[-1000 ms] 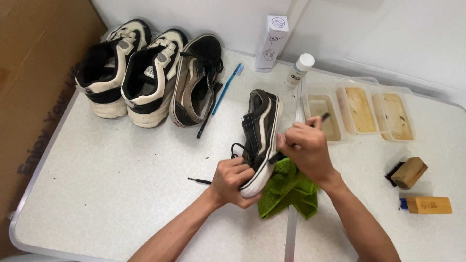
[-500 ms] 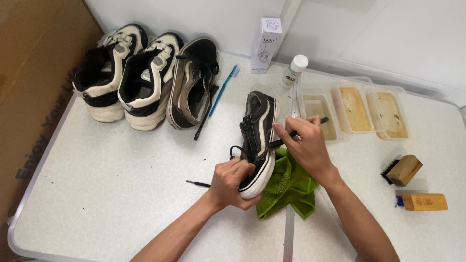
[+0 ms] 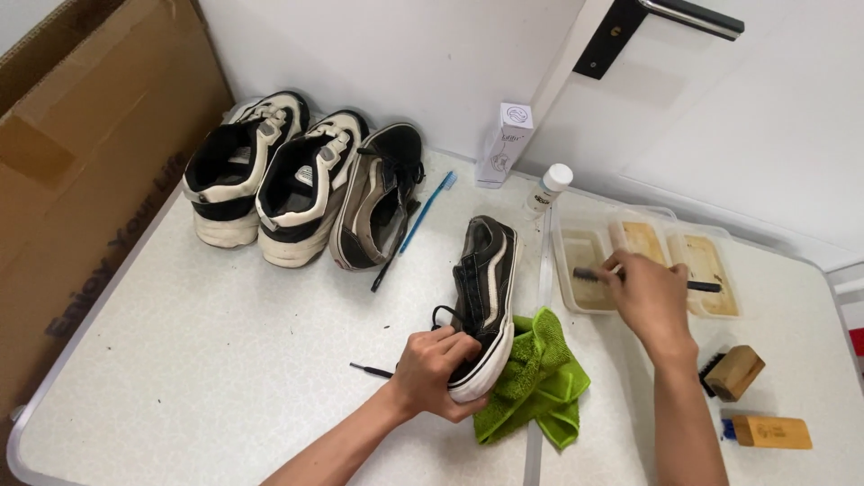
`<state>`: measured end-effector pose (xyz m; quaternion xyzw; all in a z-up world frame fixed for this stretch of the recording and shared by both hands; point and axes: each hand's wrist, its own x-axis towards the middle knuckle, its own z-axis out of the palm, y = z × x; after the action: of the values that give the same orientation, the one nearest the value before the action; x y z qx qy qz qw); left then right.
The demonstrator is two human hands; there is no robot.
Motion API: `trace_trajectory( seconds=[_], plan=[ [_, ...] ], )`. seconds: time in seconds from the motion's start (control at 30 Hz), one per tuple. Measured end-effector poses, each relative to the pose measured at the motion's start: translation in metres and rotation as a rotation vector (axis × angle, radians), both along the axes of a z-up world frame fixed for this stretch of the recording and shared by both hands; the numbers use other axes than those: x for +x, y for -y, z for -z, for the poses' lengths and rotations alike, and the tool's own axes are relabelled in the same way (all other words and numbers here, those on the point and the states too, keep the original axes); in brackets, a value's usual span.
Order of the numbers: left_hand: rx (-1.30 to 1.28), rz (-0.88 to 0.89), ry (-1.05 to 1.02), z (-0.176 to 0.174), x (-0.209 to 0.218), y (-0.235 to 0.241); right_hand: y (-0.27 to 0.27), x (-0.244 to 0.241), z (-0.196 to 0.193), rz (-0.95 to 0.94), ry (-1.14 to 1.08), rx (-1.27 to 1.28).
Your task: The person scrubs a black sneaker with a small brush and wipes it with a green cloth. They repeatedly dip the brush into a container of liquid and clean different parts of the shoe, including the toe, sides, and sole, while holding the shoe steady on a white table.
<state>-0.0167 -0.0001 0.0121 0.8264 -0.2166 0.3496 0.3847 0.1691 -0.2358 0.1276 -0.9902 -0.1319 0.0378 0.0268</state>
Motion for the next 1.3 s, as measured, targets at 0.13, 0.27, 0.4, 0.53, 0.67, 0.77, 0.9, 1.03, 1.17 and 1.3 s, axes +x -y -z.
trace_trajectory(
  seconds=[0.13,0.27,0.4,0.53,0.67,0.77,0.9,1.03,1.17,1.3],
  plan=[
    [0.001,0.008,0.003,-0.003,0.000,0.000,0.007,0.009,0.021,0.031,-0.065,-0.201],
    [0.018,0.006,-0.002,0.001,0.001,0.000,0.003,-0.011,-0.003,-0.026,0.164,-0.079],
    [-0.004,0.008,0.011,-0.002,0.001,0.001,-0.005,-0.039,-0.027,-0.109,0.174,0.214],
    [0.014,0.012,-0.006,0.002,0.001,0.001,-0.014,-0.064,-0.030,-0.182,0.001,0.280],
    [0.023,0.008,-0.006,0.005,0.004,0.000,-0.027,-0.088,-0.034,-0.645,0.169,0.475],
    [0.022,0.003,-0.023,0.006,-0.004,0.002,-0.033,-0.111,-0.021,-0.847,0.104,0.551],
    [-0.025,0.018,0.038,0.019,0.007,0.003,-0.039,-0.111,-0.005,-0.946,0.046,0.494],
    [-0.061,-0.090,-0.005,0.023,0.009,0.007,-0.042,-0.107,0.007,-0.866,0.283,0.522],
    [-0.045,-0.099,-0.024,0.027,0.009,0.006,-0.049,-0.112,0.013,-0.965,0.310,0.573],
    [-0.066,-0.081,-0.008,0.015,0.007,0.008,-0.049,-0.101,0.019,-0.911,0.380,0.645]
  ],
)
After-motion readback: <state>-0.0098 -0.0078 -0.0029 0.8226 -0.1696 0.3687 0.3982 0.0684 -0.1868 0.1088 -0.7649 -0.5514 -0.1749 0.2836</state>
